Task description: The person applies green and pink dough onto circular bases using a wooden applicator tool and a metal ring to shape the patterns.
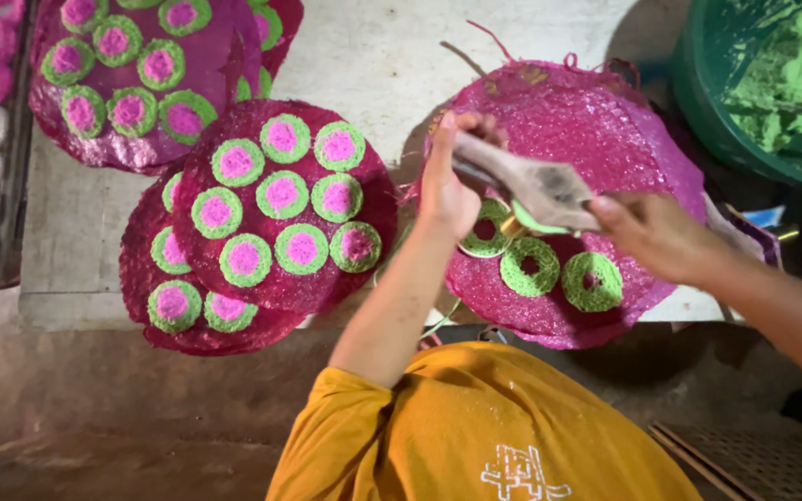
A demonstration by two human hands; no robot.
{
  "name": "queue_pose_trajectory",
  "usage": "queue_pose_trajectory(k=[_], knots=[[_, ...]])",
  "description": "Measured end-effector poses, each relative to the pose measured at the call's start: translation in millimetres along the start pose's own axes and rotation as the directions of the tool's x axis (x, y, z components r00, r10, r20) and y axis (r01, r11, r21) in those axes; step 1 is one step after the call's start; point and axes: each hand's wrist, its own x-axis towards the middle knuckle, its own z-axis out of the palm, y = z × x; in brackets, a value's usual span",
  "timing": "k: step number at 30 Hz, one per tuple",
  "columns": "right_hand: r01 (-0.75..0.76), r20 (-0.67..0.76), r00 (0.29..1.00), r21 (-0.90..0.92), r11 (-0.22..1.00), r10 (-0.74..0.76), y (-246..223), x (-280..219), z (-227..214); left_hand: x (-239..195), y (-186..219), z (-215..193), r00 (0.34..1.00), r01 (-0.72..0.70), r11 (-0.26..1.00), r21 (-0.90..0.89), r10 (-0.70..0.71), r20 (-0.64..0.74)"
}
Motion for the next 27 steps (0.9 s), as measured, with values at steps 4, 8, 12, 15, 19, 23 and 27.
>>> queue_pose_trajectory(k=[4,8,12,15,19,23,27], knots=[[0.331,-0.199,0.94,0.332,0.883,-0.277,42,-17,-6,-30,38,-1,0.976,0.042,0.528,0.848,-0.202,0.077],[0.377,-0.344,0.916,0.564,0.735,-0.206,69,-37,22,-61,43,-9,0.963,-0.174,-0.246,0.954,-0.244,0.113],[0.522,-0.495,0.848,0.722,0.453,-0.189,75,-55,48,-72,31,-16,0.953,-0.256,-0.38,0.889,-0.253,0.166],[0.507,-0.479,0.861,0.786,0.353,-0.17,79,-65,61,-70,29,-20,0.956,-0.253,-0.382,0.889,-0.242,0.168],[0.514,-0.51,0.856,0.821,0.249,-0.088,97,-72,79,-52,42,-19,0.944,-0.178,-0.261,0.949,-0.318,0.09],[0.531,-0.51,0.844,0.839,0.123,-0.164,110,-66,88,-2,48,7,0.933,-0.168,-0.296,0.94,-0.356,0.054],[0.57,-0.584,0.809,0.748,0.34,-0.073,95,-64,79,30,38,55,0.868,-0.385,-0.331,0.862,-0.448,0.216]])
